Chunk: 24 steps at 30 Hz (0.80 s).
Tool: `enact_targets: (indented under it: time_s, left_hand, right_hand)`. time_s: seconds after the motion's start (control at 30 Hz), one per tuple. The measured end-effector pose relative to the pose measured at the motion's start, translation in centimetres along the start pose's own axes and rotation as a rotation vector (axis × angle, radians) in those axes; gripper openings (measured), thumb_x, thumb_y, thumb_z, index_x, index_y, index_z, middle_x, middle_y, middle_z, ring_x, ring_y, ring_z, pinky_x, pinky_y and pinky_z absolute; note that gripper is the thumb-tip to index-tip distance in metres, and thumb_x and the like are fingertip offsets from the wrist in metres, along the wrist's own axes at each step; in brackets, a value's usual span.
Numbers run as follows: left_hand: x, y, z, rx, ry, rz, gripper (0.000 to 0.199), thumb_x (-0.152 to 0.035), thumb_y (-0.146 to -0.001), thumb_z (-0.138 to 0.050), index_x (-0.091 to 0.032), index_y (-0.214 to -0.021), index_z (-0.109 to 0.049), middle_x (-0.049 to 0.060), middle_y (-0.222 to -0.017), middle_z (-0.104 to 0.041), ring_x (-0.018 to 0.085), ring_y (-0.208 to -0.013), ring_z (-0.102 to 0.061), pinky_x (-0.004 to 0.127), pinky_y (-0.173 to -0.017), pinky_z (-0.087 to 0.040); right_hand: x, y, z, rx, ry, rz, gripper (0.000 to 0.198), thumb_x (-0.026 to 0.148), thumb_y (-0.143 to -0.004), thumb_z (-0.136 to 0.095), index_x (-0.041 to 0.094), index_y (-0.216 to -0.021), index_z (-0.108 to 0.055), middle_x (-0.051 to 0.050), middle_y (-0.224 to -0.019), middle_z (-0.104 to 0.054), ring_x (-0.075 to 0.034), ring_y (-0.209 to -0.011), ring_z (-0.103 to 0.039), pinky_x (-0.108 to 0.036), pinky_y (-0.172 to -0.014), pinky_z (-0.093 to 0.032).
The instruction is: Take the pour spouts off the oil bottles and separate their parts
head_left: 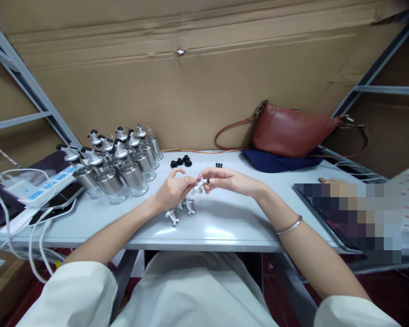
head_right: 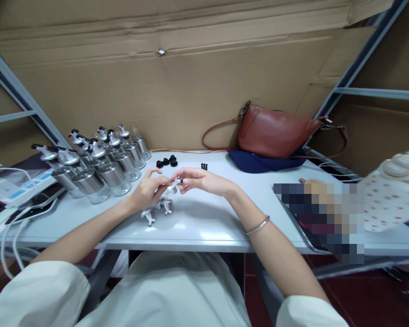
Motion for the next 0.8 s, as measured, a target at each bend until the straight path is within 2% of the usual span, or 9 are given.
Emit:
enact_targets:
  time_s: [0.17,0.27,0.33,0.47,0.57,0.63,0.7,0.8]
  left_hand:
    - [-0.4,-0.2,0.4,-0.05,0.009,-0.042,0.013,-0.01,-0.09,-0.042,-0.019,-0.097,-0.047,0.0,-0.081,-0.071,0.009,-0.056,-0.06,0.035,-0.084,-0.043]
    - [0.2,0.2,-0.2,-0.032,0.013,-0.016,0.015,-0.01,-0.089,-0.042,-0.019,-0.101,-0.044,0.0,-0.081,-0.07,0.008,-0.051,-0.057,0.035,-0.082,-0.045]
    - [1.2,0.5,-0.9,0.023,0.026,0.044,0.018,-0.013,-0.089,-0.043,-0.019,-0.106,-0.041,0.0,-0.083,-0.068,0.009,-0.051,-0.056,0.035,-0.08,-0.046]
    - [5.0,1.6,-2.6,0.204,0.017,0.286,0.021,-0.026,-0.088,-0.049,-0.018,-0.107,-0.045,0.004,-0.092,-0.065,0.014,-0.07,-0.062,0.035,-0.081,-0.048]
    - [9.2,3.3,-2.3,0.196,-0.093,0.508,0.024,-0.023,-0.088,-0.047,-0.015,-0.11,-0.048,0.01,-0.103,-0.063,0.021,-0.093,-0.061,0.039,-0.085,-0.047]
    - [11.8,4.7,-2.3,0.209,-0.147,0.624,0.033,-0.018,-0.087,-0.044,-0.012,-0.12,-0.045,0.016,-0.118,-0.057,0.025,-0.11,-0.055,0.043,-0.092,-0.044]
    - [13.5,6.1,-3.1,0.279,-0.154,0.685,0.042,-0.016,-0.088,-0.04,-0.01,-0.129,-0.038,0.019,-0.13,-0.05,0.027,-0.121,-0.047,0.044,-0.099,-0.04]
    - [14.4,7.1,-4.3,0.369,-0.133,0.699,0.047,-0.014,-0.088,-0.037,-0.011,-0.135,-0.034,0.018,-0.134,-0.048,0.025,-0.125,-0.044,0.042,-0.104,-0.037]
  right_hand:
    - [0.2,-0.1,0.0,-0.021,0.029,-0.007,0.03,0.038,-0.082,-0.063,0.017,-0.102,-0.058,-0.001,-0.085,-0.059,-0.012,-0.078,-0.056,-0.031,-0.082,-0.045]
    - [0.2,-0.2,0.1,-0.063,0.027,-0.019,0.028,0.034,-0.08,-0.064,0.017,-0.101,-0.059,-0.002,-0.087,-0.061,-0.012,-0.077,-0.055,-0.031,-0.081,-0.045]
    - [0.0,-0.4,0.4,-0.11,0.047,-0.038,0.025,0.032,-0.079,-0.064,0.017,-0.098,-0.061,-0.002,-0.085,-0.062,-0.012,-0.077,-0.056,-0.031,-0.082,-0.044]
    - [-0.3,-0.6,1.0,-0.175,0.106,-0.066,0.019,0.029,-0.076,-0.063,0.016,-0.089,-0.062,-0.001,-0.077,-0.063,-0.014,-0.075,-0.058,-0.032,-0.082,-0.044]
    - [-0.3,-0.6,1.3,-0.209,0.141,-0.069,0.018,0.028,-0.075,-0.062,0.016,-0.088,-0.062,-0.001,-0.076,-0.065,-0.014,-0.073,-0.059,-0.032,-0.081,-0.045]
    - [-0.1,-0.5,1.4,-0.23,0.163,-0.071,0.017,0.027,-0.075,-0.06,0.016,-0.087,-0.062,-0.001,-0.073,-0.064,-0.014,-0.073,-0.06,-0.031,-0.08,-0.045]
    - [0.0,-0.4,1.5,-0.24,0.179,-0.072,0.016,0.027,-0.075,-0.06,0.016,-0.086,-0.062,-0.001,-0.07,-0.064,-0.014,-0.072,-0.06,-0.031,-0.08,-0.045]
    - [0.1,-0.4,1.5,-0.239,0.185,-0.061,0.017,0.027,-0.075,-0.059,0.015,-0.087,-0.061,0.0,-0.07,-0.063,-0.014,-0.072,-0.059,-0.031,-0.08,-0.045]
Point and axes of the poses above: each hand's wrist, its own y-axis away from the middle knuckle, its own z-axis out of the back of the hand, x = y × z, the point moved 8 cm from there along -y, towards the middle knuckle
